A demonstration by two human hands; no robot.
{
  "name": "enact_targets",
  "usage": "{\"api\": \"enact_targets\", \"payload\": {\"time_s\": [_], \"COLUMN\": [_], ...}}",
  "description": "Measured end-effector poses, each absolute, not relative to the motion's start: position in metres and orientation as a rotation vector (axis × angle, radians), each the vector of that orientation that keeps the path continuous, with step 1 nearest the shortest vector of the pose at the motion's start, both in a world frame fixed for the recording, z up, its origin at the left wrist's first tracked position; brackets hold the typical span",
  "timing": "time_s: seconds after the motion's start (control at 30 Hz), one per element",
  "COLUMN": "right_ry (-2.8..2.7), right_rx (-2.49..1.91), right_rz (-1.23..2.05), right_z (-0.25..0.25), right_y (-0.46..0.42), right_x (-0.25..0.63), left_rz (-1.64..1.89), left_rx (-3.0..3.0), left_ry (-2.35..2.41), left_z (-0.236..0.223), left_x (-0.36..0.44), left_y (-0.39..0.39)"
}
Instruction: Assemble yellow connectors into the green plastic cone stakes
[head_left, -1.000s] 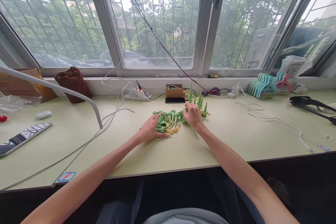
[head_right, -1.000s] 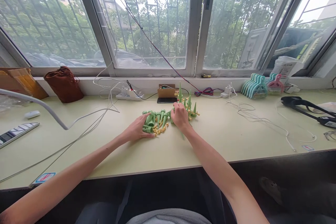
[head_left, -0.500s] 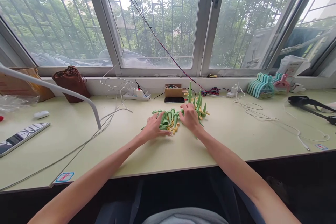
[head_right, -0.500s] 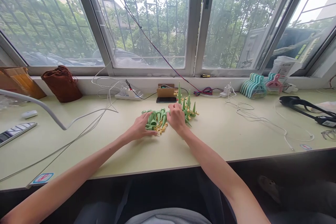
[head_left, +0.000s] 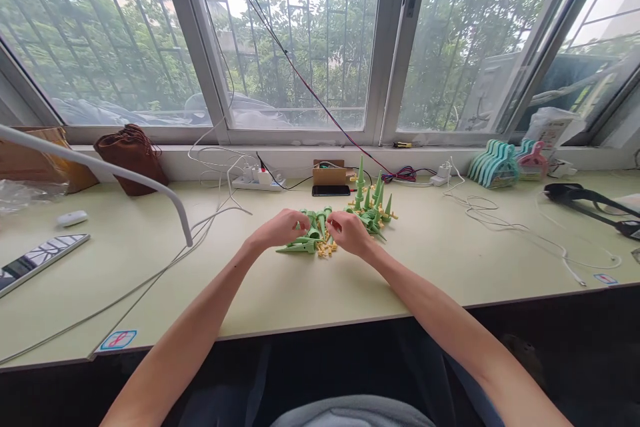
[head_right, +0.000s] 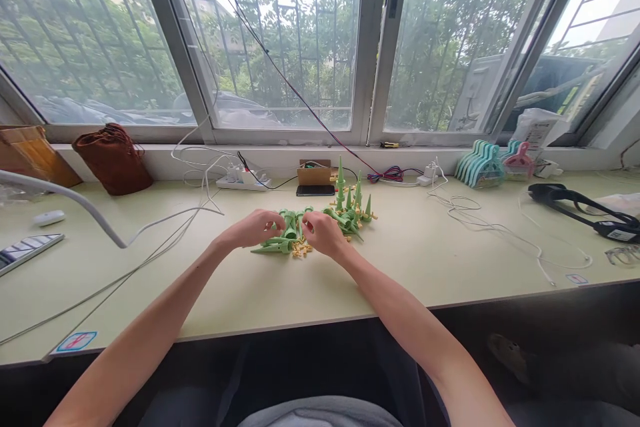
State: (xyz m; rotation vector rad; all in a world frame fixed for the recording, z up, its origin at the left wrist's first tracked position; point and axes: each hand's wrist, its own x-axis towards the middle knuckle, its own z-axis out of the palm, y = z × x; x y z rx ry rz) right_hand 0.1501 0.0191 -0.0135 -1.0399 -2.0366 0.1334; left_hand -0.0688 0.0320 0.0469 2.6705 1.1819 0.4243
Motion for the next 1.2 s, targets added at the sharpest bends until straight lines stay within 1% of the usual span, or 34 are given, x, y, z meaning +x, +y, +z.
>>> {"api": "enact_targets", "payload": {"time_s": [0.1, 0.2, 0.3, 0.67, 0.83, 0.9, 1.03, 1.2], "right_ry": [-2.109, -2.113, -2.108, -2.069, -1.95, -2.021, -2.196, -2.332], "right_rx": [-0.961, -0.929, -0.94, -1.007, -1.022, -1.0, -0.967, -0.922], "right_rz": [0.288, 0.355, 0.382, 0.408, 0.361, 0.351, 0.393, 0.448], "right_z": [-0.017, -0.02, -0.021, -0.016, -0.007, -0.005, -0.003, -0.008], "right_y": [0.018, 0.018, 0.019, 0.021, 0.022, 0.021, 0.016, 0.011], "right_x": [0.147, 0.147, 0.148, 0.157, 0.167, 0.17, 0.169, 0.161], "left_rz": [0.318, 0.239, 0.265, 0.649, 1.032, 1.137, 1.24, 1.301], "left_rx": [2.676, 2.687, 2.682, 2.643, 2.6, 2.517, 2.267, 2.205], "left_ry": [1.184, 1.206, 1.186, 1.133, 1.187, 1.203, 1.039, 1.089], "left_z": [0.042, 0.037, 0.032, 0.034, 0.031, 0.027, 0.02, 0.011], "left_x": [-0.075, -0.076, -0.075, -0.076, -0.06, -0.051, -0.037, -0.03], "left_y": [0.032, 0.032, 0.034, 0.03, 0.023, 0.02, 0.014, 0.01]}}
